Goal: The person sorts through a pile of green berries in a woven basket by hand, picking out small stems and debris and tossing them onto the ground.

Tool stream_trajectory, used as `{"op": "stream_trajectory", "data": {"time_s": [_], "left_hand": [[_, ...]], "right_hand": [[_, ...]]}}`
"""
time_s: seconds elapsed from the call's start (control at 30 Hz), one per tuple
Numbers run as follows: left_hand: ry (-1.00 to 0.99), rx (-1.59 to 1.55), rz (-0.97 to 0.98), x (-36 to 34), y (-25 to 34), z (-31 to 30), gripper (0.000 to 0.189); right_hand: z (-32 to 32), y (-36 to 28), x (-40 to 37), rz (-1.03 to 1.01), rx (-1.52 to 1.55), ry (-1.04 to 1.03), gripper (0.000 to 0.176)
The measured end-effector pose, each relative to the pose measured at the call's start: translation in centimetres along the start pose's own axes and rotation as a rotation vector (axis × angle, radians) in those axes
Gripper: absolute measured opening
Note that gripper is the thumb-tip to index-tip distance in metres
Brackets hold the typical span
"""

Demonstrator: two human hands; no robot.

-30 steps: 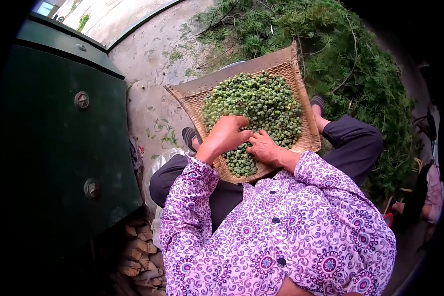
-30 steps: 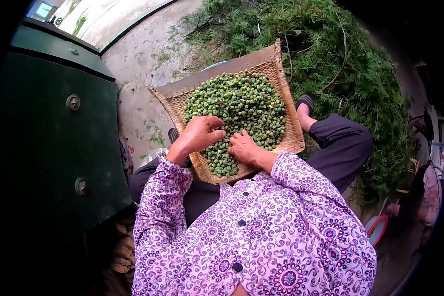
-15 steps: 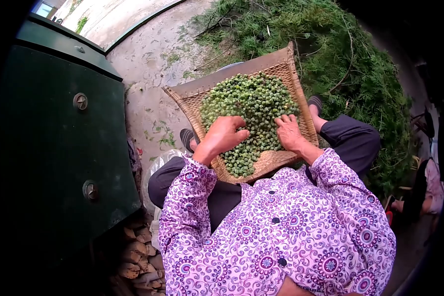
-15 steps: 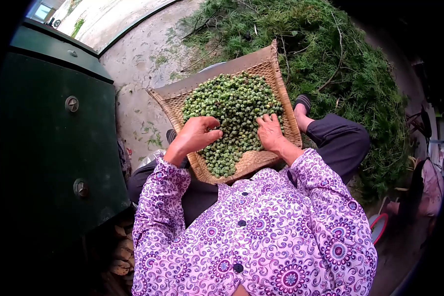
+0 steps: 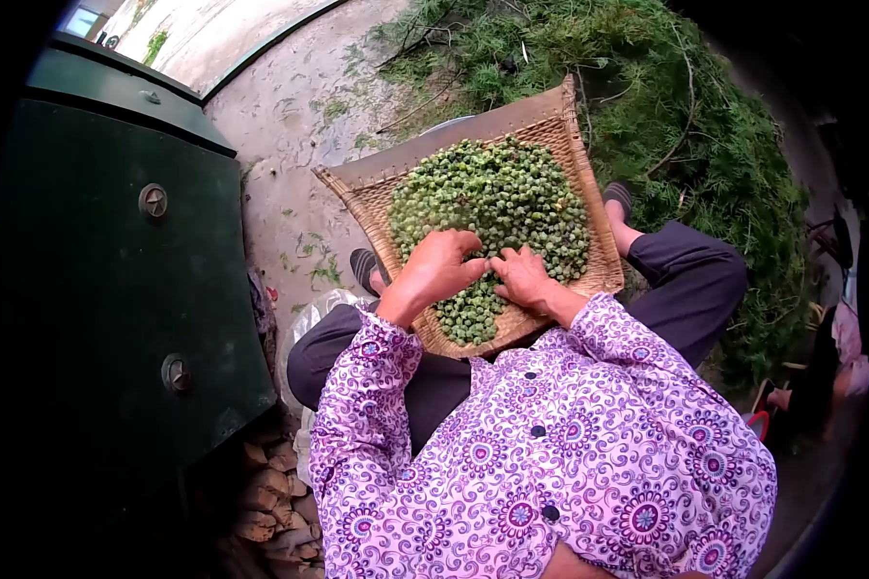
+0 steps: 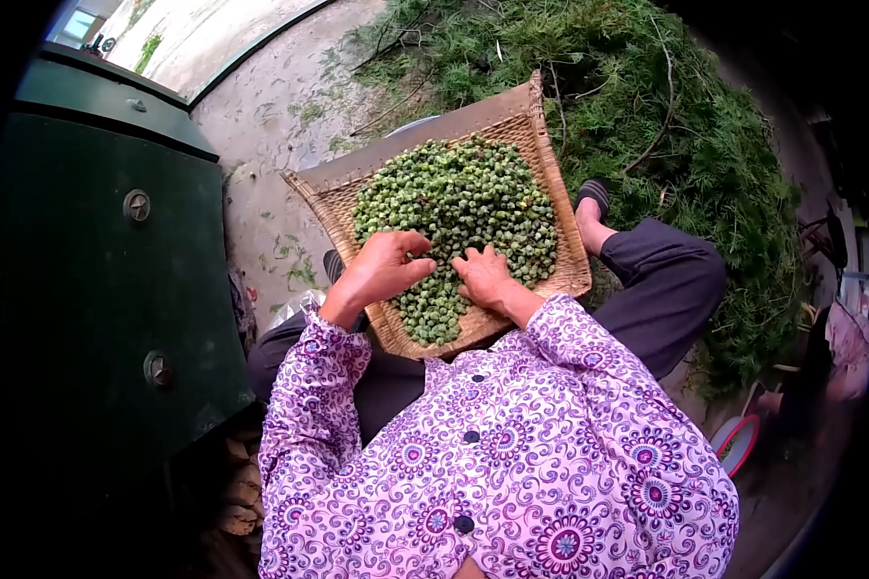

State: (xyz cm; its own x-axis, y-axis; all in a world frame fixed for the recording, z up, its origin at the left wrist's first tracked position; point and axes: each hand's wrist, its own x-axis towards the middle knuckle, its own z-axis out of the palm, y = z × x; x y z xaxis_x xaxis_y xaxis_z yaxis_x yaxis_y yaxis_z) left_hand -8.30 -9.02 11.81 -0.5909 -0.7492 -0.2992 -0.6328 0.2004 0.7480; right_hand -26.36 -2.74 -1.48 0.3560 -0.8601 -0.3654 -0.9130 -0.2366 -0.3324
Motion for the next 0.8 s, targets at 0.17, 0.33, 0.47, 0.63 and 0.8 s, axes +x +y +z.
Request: {"op": "stream_trajectory", "data": {"time_s": [0.17,0.33,0.47,0.63,0.8], "left_hand": [[0.007,0.017,0.010,0.0,0.2,0.0,0.035],[0.026,0.077,0.072,-0.4,0.2,0.4,0.033],[0.021,0.028,0.082,-0.8,0.3,0.6,0.033],[0.000,0.063,0.069,-0.6,0.9,0.1,0.033],[0.027,0.029,0.068,-1.0,0.4,0.9,0.032]], "right_hand": [[-0.2,-0.2,0.1,0.127,-0.044,-0.111,0.057],[0.4,1.5,1.2,0.045,0.037,-0.183,0.051],[0.8,-0.2,-0.9,0.082,-0.032,-0.080,0.053],[-0.4,0.3,0.3,0.090,0.026,-0.215,0.056],[1.6,0.1,0.7,0.062,0.199,-0.217,0.061]]}}
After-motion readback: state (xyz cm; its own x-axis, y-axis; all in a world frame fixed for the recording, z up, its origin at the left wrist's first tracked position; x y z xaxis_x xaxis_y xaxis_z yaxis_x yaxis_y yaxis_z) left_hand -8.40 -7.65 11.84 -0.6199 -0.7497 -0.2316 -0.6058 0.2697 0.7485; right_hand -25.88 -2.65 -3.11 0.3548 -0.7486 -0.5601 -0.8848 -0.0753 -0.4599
